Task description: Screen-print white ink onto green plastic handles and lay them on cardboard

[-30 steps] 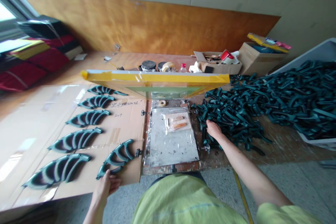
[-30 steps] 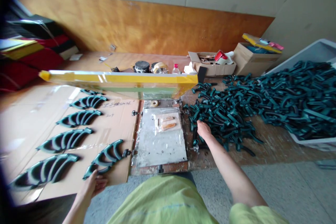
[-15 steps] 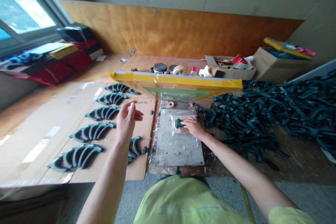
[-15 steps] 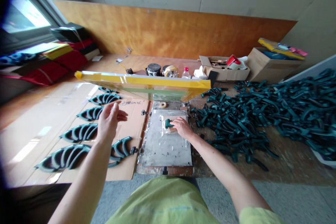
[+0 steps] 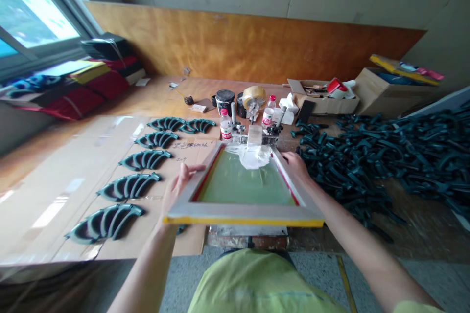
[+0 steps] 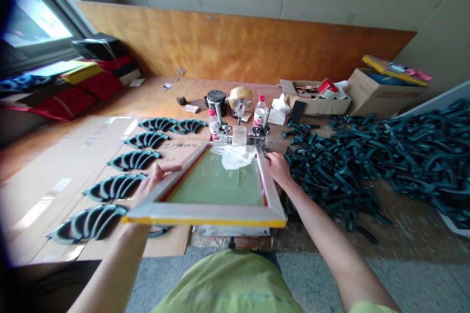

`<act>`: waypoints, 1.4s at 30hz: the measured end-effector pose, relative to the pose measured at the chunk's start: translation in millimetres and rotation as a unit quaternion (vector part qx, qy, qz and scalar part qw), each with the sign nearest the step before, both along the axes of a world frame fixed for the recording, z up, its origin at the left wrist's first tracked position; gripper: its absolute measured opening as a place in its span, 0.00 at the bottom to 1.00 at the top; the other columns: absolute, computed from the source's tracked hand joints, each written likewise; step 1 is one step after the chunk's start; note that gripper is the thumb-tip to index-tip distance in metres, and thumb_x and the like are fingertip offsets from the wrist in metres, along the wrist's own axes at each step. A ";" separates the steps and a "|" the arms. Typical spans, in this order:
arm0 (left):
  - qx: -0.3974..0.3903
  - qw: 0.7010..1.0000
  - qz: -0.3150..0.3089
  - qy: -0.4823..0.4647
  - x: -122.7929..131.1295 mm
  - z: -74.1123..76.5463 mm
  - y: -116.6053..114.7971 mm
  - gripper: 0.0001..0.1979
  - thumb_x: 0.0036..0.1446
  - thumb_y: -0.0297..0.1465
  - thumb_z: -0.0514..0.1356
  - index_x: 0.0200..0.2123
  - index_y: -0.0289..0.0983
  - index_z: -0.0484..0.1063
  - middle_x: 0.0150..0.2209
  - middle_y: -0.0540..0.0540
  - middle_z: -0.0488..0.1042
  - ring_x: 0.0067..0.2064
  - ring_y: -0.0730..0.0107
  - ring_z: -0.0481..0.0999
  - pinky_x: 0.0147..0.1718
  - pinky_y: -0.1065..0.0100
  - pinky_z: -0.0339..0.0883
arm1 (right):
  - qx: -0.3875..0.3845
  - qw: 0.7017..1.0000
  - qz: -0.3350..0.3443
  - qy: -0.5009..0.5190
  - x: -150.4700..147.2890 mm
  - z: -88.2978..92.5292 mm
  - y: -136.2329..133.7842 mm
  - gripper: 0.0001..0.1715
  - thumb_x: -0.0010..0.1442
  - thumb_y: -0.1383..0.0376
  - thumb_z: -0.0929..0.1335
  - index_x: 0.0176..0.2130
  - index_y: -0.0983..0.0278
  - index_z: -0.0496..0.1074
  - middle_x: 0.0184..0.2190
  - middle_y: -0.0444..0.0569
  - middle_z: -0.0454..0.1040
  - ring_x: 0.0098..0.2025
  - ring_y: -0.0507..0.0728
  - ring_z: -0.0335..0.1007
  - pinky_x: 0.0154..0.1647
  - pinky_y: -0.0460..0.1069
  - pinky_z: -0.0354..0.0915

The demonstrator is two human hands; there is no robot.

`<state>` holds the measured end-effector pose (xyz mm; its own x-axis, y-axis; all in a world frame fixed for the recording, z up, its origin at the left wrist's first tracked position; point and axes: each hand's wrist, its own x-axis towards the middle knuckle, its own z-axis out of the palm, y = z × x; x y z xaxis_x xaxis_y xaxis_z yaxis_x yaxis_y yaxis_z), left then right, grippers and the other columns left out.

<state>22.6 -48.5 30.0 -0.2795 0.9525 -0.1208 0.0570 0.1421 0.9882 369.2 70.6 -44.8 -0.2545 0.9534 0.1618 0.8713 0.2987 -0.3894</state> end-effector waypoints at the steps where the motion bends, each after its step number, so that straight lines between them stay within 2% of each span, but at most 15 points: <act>1: -0.050 0.998 -0.025 -0.008 -1.6 -13.9 -11.7 0.29 0.56 0.53 0.56 0.48 0.36 0.75 0.34 0.46 0.78 0.34 0.65 0.76 0.31 0.69 0.70 | 0.021 1.000 -0.005 0.016 0.1 8.7 8.9 0.19 0.65 0.65 0.61 0.53 0.65 0.71 0.47 0.56 0.73 0.50 0.61 0.68 0.54 0.57 0.63; 5: -0.137 0.988 -0.054 -0.036 0.4 -74.8 -35.7 0.45 0.48 0.52 0.64 0.65 0.40 0.57 0.31 0.49 0.76 0.30 0.65 0.76 0.27 0.69 0.69 | 0.097 0.993 0.062 0.038 -38.0 32.7 39.1 0.27 0.58 0.67 0.68 0.57 0.65 0.66 0.58 0.56 0.65 0.58 0.61 0.61 0.60 0.55 0.59; 7: -0.137 0.989 -0.044 -0.021 3.2 -99.3 -36.6 0.48 0.48 0.51 0.64 0.67 0.40 0.52 0.29 0.51 0.75 0.28 0.67 0.74 0.26 0.70 0.67 | 0.069 0.993 0.092 -0.034 -64.4 35.5 48.9 0.27 0.55 0.69 0.70 0.54 0.65 0.67 0.55 0.57 0.67 0.57 0.61 0.63 0.57 0.54 0.61; 9: -0.134 0.990 -0.038 -0.010 4.2 -115.6 -35.0 0.47 0.49 0.51 0.63 0.67 0.40 0.52 0.28 0.52 0.74 0.27 0.69 0.73 0.25 0.71 0.66 | 0.018 0.990 0.098 -0.103 -82.8 32.6 53.4 0.19 0.55 0.69 0.70 0.48 0.66 0.70 0.47 0.55 0.73 0.49 0.61 0.69 0.49 0.52 0.65; 12: -0.135 0.990 -0.040 -0.014 1.7 -127.6 -33.5 0.45 0.50 0.50 0.62 0.67 0.39 0.53 0.29 0.51 0.74 0.28 0.69 0.74 0.26 0.71 0.66 | -0.019 0.983 0.101 -0.149 -89.6 21.1 45.4 0.09 0.56 0.68 0.69 0.39 0.66 0.72 0.37 0.54 0.75 0.40 0.60 0.71 0.41 0.50 0.65; 15: -0.143 0.988 -0.045 -0.025 -1.6 -133.3 -34.0 0.43 0.51 0.50 0.62 0.65 0.38 0.56 0.30 0.50 0.74 0.31 0.66 0.75 0.29 0.69 0.68 | 0.009 0.975 0.169 -0.143 -77.4 8.7 19.9 0.04 0.56 0.71 0.68 0.35 0.65 0.72 0.36 0.54 0.75 0.42 0.60 0.70 0.41 0.50 0.64; 19: -0.141 0.988 -0.043 -0.035 -1.8 -138.5 -34.4 0.42 0.52 0.51 0.61 0.65 0.38 0.56 0.28 0.51 0.72 0.32 0.65 0.76 0.30 0.68 0.69 | 0.030 0.942 0.313 -0.113 -51.9 8.6 -8.4 0.14 0.53 0.79 0.64 0.35 0.65 0.72 0.35 0.51 0.74 0.42 0.58 0.68 0.41 0.48 0.62; 22: -0.137 0.989 -0.042 -0.040 -0.6 -138.5 -34.3 0.42 0.51 0.51 0.61 0.64 0.37 0.57 0.27 0.51 0.73 0.31 0.65 0.76 0.30 0.68 0.69 | 0.014 0.926 0.359 -0.114 -45.5 18.5 -4.5 0.12 0.52 0.79 0.65 0.33 0.63 0.71 0.32 0.47 0.74 0.38 0.56 0.67 0.38 0.47 0.61; 24: -0.132 0.990 -0.039 -0.035 -0.2 -136.3 -34.6 0.41 0.50 0.51 0.62 0.63 0.38 0.59 0.27 0.51 0.74 0.30 0.65 0.76 0.29 0.68 0.69 | 0.023 0.939 0.328 -0.104 -50.4 20.0 1.4 0.09 0.54 0.76 0.66 0.31 0.63 0.71 0.30 0.47 0.73 0.36 0.55 0.67 0.37 0.47 0.61; 27: -0.135 0.990 -0.034 -0.028 0.4 -131.3 -35.6 0.40 0.50 0.51 0.62 0.63 0.39 0.60 0.27 0.51 0.75 0.30 0.66 0.76 0.29 0.68 0.69 | 0.082 0.957 0.268 -0.081 -60.0 6.9 -5.0 0.11 0.56 0.77 0.64 0.33 0.64 0.72 0.32 0.50 0.74 0.39 0.57 0.67 0.39 0.49 0.62; 30: -0.137 0.990 -0.028 -0.029 2.0 -127.0 -36.1 0.40 0.50 0.51 0.62 0.63 0.39 0.60 0.27 0.51 0.75 0.30 0.65 0.76 0.29 0.68 0.69 | 0.114 0.947 0.292 -0.066 -58.1 -9.6 -25.5 0.14 0.57 0.78 0.62 0.37 0.66 0.73 0.35 0.53 0.75 0.41 0.58 0.67 0.42 0.50 0.63; 34: -0.144 0.989 -0.023 -0.040 4.4 -118.7 -35.8 0.41 0.49 0.51 0.63 0.62 0.38 0.61 0.27 0.51 0.75 0.30 0.65 0.77 0.28 0.68 0.69 | 0.086 0.951 0.295 -0.041 -52.3 -1.7 -22.3 0.11 0.59 0.73 0.67 0.41 0.63 0.75 0.36 0.49 0.76 0.41 0.56 0.69 0.43 0.48 0.65; 37: -0.150 0.987 -0.022 -0.053 4.2 -99.4 -35.9 0.42 0.48 0.50 0.64 0.63 0.39 0.61 0.30 0.49 0.77 0.30 0.66 0.77 0.28 0.69 0.70 | 0.053 0.973 0.222 -0.012 -64.7 20.1 12.9 0.22 0.57 0.66 0.71 0.52 0.57 0.72 0.42 0.46 0.77 0.43 0.55 0.71 0.44 0.48 0.65; 40: -0.147 0.986 -0.025 -0.073 2.0 -66.4 -33.9 0.41 0.49 0.51 0.64 0.63 0.42 0.61 0.36 0.47 0.79 0.33 0.65 0.78 0.31 0.69 0.70 | 0.025 0.988 0.148 -0.017 -78.3 41.1 51.8 0.35 0.55 0.63 0.73 0.60 0.54 0.65 0.46 0.47 0.76 0.44 0.57 0.73 0.45 0.49 0.66; 42: -0.132 0.987 -0.028 -0.091 0.3 -42.5 -28.0 0.37 0.51 0.54 0.59 0.60 0.41 0.66 0.38 0.47 0.79 0.36 0.64 0.79 0.33 0.68 0.71 | 0.036 0.995 0.093 -0.028 -75.1 51.9 70.5 0.37 0.54 0.61 0.73 0.62 0.54 0.64 0.48 0.50 0.75 0.45 0.59 0.72 0.45 0.50 0.66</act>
